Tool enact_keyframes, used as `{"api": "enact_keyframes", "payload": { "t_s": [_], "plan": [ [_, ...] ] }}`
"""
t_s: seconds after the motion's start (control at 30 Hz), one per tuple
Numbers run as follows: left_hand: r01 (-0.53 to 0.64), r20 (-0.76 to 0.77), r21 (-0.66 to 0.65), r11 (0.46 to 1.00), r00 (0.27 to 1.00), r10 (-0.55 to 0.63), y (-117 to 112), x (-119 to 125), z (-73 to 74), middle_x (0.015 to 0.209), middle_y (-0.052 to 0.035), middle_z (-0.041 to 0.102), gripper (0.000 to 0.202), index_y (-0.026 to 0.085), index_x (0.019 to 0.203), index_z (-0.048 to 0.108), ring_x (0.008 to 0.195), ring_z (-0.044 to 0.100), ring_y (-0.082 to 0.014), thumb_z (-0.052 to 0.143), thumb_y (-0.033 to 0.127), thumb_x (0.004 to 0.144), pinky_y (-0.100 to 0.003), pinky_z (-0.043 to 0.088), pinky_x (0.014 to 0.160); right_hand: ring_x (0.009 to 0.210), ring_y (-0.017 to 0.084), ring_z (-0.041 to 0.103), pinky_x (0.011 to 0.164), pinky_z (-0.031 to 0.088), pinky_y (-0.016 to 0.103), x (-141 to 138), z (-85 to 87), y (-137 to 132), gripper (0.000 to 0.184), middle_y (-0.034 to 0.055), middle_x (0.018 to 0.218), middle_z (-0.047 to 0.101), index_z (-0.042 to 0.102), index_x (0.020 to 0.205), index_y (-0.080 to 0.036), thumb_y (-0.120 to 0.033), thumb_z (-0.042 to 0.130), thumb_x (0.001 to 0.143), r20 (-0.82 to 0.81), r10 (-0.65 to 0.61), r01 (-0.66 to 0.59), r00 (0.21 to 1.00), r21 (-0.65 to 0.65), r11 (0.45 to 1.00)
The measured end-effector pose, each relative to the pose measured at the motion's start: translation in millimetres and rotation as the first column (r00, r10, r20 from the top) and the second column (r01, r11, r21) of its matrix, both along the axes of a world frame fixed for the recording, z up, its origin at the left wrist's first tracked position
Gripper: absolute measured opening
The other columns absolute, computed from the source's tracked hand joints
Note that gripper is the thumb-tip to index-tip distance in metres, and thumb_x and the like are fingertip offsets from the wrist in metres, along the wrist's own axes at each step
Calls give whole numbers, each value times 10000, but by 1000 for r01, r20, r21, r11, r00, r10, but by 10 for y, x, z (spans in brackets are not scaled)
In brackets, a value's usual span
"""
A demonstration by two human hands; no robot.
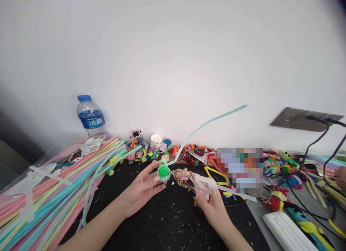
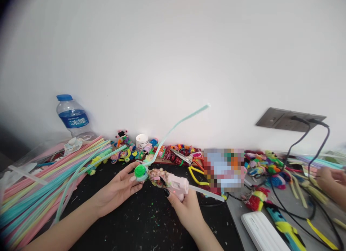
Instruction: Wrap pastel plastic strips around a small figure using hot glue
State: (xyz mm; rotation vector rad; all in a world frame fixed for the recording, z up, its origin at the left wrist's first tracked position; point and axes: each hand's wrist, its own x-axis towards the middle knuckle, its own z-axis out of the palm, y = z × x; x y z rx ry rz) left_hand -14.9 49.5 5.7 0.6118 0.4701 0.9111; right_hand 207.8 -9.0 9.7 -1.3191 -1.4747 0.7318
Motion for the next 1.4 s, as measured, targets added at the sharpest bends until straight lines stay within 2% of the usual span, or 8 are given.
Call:
{"api": "enact_keyframes", "payload": {
  "t_s": [0.27,0.53,0.73,1.0,1.23,1.4],
  "plan": [
    [45,-8,-8,999,999,-45,-19,-14,12,914,-27,651,380,242,1108,565,820,627,-132,639,87,769,-295,484,803,592,218,611,538,522,309,8,-6,-4,337,34,567,613,642,792,-171,-502,603,746,-31,-16,14,999,-50,999],
    [66,-16,-9,998,998,-66,-37,-21,20,915,-27,648,382,239,1093,571,810,627,-127,664,99,750,-279,496,774,574,208,599,522,510,297,9,-72,-6,353,7,512,569,623,784,-174,-524,596,746,-74,-25,21,997,-56,998],
    [88,-37,-12,996,995,-89,-32,-17,42,927,-39,659,379,219,1082,567,791,635,-128,675,98,739,-270,503,750,570,198,588,525,502,290,17,-146,-7,379,14,538,580,616,754,-170,-547,582,751,-73,-36,31,997,-58,998],
    [100,-32,5,995,994,-100,-21,-19,1,938,-34,660,380,226,1088,557,787,641,-125,665,93,749,-267,507,742,512,173,554,469,480,268,-1,-71,1,406,4,515,556,617,809,-163,-561,600,731,-92,-11,6,996,-60,998],
    [101,-21,-3,995,995,-101,-22,-27,15,935,-33,668,374,227,1086,562,797,647,-128,663,94,751,-265,511,747,529,189,565,474,485,281,-12,-110,-2,397,5,506,546,610,764,-175,-570,591,728,-108,-33,29,994,-40,999],
    [75,-20,-7,997,997,-75,-16,-33,16,916,-30,672,370,230,1084,571,802,651,-136,663,95,752,-269,515,753,524,183,559,474,482,276,-6,-75,-3,381,2,509,544,602,756,-175,-554,599,730,-86,-26,23,996,-30,999]
  ]
}}
